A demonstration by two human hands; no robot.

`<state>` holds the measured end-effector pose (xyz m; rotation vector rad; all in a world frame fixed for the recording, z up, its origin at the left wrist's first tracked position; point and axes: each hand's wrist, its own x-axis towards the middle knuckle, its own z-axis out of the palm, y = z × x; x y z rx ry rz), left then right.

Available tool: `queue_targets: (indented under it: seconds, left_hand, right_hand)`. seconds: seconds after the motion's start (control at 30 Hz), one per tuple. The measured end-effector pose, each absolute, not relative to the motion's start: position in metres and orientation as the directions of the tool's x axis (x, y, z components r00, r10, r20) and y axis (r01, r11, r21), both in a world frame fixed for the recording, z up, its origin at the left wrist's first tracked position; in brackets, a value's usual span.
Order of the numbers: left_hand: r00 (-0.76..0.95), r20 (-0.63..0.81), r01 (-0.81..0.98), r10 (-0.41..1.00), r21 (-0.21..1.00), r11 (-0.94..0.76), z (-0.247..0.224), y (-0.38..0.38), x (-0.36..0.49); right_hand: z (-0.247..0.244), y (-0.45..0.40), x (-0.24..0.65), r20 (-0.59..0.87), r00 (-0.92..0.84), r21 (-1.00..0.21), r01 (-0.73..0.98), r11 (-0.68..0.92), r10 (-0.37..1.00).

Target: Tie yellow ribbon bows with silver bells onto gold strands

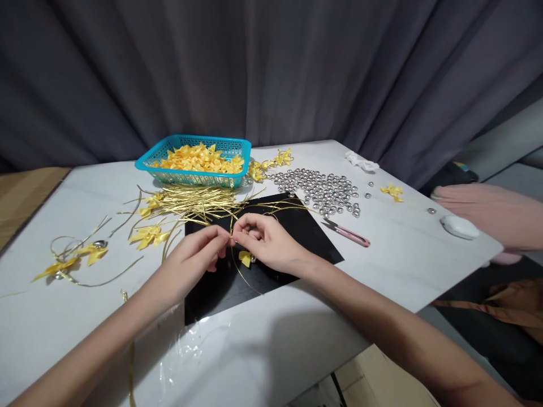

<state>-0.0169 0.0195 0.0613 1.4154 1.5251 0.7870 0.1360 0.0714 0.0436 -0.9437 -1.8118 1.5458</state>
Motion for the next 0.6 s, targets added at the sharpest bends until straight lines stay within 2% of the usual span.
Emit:
queue_targets:
  seconds: [0.17, 0.6]
  left_hand:
    - [-0.026, -0.165, 0.365, 0.986, 0.917, 0.163, 0.0661, 0.0215, -0.0162]
    - [-0.037, -0.169, 0.387, 0.985, 0.906, 0.170, 0.0674, 0.0231, -0.0151]
  right_hand:
    - [0.0455, 0.0714, 0.1346, -0.079, -0.574, -0.985, 0.171, 0.026, 0.815]
    - [0.0431, 0.0735, 0.1365, -0.047, -0.567, -0.983, 0.173, 0.064, 0.823]
